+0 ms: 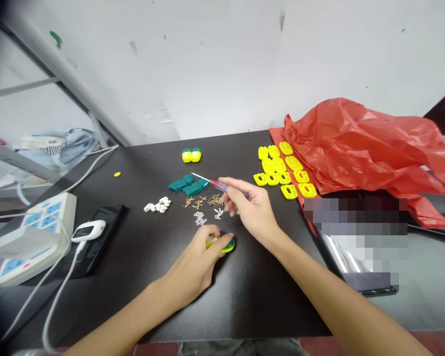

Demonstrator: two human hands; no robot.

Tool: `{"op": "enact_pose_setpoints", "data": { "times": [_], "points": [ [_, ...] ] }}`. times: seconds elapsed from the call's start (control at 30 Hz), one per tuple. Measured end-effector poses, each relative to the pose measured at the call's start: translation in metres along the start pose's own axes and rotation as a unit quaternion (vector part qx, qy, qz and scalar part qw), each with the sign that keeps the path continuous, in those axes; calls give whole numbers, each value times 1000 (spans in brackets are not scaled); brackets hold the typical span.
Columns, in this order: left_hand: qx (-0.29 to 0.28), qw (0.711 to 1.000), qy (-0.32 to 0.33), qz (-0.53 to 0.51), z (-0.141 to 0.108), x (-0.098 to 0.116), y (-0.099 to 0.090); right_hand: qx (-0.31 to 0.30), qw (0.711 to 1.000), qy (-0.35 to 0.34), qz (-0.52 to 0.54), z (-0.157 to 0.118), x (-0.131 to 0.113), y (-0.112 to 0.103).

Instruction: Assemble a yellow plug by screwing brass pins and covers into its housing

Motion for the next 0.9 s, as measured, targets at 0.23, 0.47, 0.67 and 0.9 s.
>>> {"op": "enact_pose_setpoints", "data": {
  "times": [0.23, 0.47, 0.67, 0.9],
  "points": [
    [-6, 999, 13, -36, -14, -1, -2, -134, 988, 49, -64, -37, 13, 8],
    [37, 988, -25, -146, -12, -10, -16, -177, 938, 25, -295, -54, 15, 3],
    [54, 978, -73, -188, -12, -19, -18, -231, 904, -21, -360, -58, 17, 10],
    [107, 986, -71, -102, -27, -6, -54, -249, 900, -73, -351, -58, 14, 16]
  ]
}}
Point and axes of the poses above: each hand's wrist, its own z-axis towards the middle knuckle, its own y-axis out of the palm, x = y × z, the point moved 6 cm from there along z, towards the middle knuckle, and after that the axes turned 14 degrees about z, right-handed, at the moved point
